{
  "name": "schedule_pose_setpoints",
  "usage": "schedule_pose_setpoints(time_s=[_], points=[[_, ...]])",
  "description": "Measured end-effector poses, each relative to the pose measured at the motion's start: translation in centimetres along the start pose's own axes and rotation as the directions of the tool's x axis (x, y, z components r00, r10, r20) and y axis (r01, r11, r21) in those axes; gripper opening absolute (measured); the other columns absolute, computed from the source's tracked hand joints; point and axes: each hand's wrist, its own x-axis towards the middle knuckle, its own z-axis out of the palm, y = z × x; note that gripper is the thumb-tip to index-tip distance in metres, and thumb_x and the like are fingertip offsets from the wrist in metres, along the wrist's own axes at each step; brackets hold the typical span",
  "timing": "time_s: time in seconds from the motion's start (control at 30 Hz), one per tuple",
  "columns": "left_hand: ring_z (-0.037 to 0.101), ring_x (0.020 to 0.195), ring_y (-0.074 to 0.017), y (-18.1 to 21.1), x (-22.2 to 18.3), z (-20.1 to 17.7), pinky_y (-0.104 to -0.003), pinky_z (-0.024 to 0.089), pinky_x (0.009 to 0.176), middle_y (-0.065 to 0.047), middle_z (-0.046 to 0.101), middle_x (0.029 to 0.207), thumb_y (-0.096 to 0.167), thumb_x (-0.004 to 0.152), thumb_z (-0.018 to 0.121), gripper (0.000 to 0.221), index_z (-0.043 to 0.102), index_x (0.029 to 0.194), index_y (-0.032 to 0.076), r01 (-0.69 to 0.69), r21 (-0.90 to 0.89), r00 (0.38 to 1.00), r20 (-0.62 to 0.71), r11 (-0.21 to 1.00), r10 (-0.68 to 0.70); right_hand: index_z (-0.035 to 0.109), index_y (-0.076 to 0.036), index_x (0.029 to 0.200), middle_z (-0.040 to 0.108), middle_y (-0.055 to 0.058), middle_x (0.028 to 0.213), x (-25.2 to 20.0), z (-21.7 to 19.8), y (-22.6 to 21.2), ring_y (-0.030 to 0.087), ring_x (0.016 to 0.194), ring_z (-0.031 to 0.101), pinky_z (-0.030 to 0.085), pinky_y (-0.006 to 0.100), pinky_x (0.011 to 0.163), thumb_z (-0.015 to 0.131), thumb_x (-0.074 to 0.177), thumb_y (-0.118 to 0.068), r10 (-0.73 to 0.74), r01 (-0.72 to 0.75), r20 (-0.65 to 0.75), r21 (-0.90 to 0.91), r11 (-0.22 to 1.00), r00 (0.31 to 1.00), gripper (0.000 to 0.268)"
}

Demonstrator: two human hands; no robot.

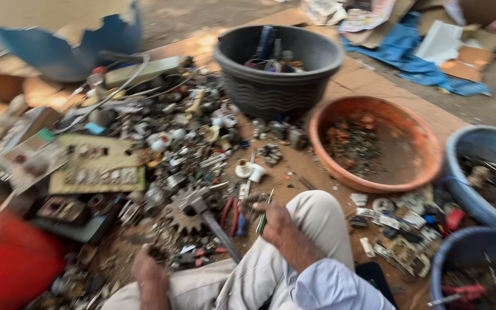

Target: The person sits on the ground surrounded by electronic waste and uses a hammer and pliers to dismantle various components. They repeatedly strike items like light bulb sockets and metal casings against a gear to break them apart, occasionally using pliers to pull or twist parts.

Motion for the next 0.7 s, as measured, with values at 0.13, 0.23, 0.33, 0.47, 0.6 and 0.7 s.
schedule_pose_setpoints(time_s=[0.13,0.23,0.33,0.47,0.6,0.7], points=[[0.063,0.077,-0.0221,2.2,-4.2,2.7,-0.038,0.055,0.073,-0.01,0.066,0.09,0.015,0.107,0.058,0.016,0.062,0.108,0.0,-0.018,0.169,0.986,0.165,0.985,-0.011,0.059,0.009,0.113,0.071,0.023,0.098,0.0,0.6,-12.1,0.031,0.082,0.071,0.063,0.037,0.066,0.045,0.093,0.008,-0.354,0.372,-0.35,-0.017,0.928,0.868,0.025],[0.063,0.078,-0.0236,2.7,-6.1,3.6,-0.038,0.057,0.075,-0.013,0.064,0.091,0.012,0.107,0.056,0.016,0.06,0.107,-0.003,-0.01,0.236,0.987,0.156,0.972,-0.028,0.052,0.009,0.114,0.067,0.022,0.096,1.5,0.5,-17.0,0.029,0.078,0.067,0.057,0.035,0.063,0.042,0.1,-0.001,-0.323,0.44,-0.491,0.141,0.887,0.809,0.02],[0.064,0.083,-0.0241,3.2,-5.4,3.8,-0.037,0.059,0.077,-0.014,0.063,0.095,0.008,0.108,0.052,0.014,0.059,0.109,-0.005,0.042,0.19,0.99,0.125,0.981,-0.066,0.051,0.008,0.114,0.066,0.021,0.097,2.7,-0.5,-17.8,0.027,0.076,0.066,0.055,0.034,0.063,0.044,0.103,-0.007,-0.313,0.424,-0.465,0.154,0.892,0.828,0.02],[0.067,0.093,-0.0273,2.3,-3.9,3.4,-0.037,0.061,0.082,-0.018,0.065,0.103,-0.014,0.094,0.042,0.027,0.057,0.116,-0.008,0.1,0.198,0.992,0.051,0.975,-0.112,0.061,0.003,0.114,0.072,0.02,0.105,2.6,1.3,-9.3,0.028,0.082,0.072,0.062,0.038,0.071,0.053,0.098,-0.004,-0.206,0.191,-0.057,-0.2,0.961,0.977,0.019],[0.073,0.101,-0.0295,2.6,-4.8,3.3,-0.032,0.059,0.09,-0.021,0.066,0.111,-0.023,0.087,0.047,0.033,0.057,0.117,-0.013,-0.013,0.167,0.996,0.093,0.986,-0.003,0.061,-0.001,0.117,0.069,0.014,0.104,2.0,1.6,-5.2,0.029,0.09,0.072,0.065,0.043,0.077,0.058,0.098,-0.004,0.084,-0.019,0.135,-0.426,0.905,0.987,0.02],[0.072,0.099,-0.0295,5.2,-5.2,2.7,-0.032,0.063,0.086,-0.022,0.068,0.112,-0.023,0.082,0.056,0.035,0.063,0.113,-0.01,-0.221,0.335,0.97,0.173,0.916,0.171,0.062,0.0,0.117,0.071,0.015,0.102,3.1,0.8,-4.7,0.03,0.087,0.071,0.065,0.046,0.073,0.061,0.095,-0.006,0.065,0.018,0.179,-0.428,0.904,0.982,0.023]])
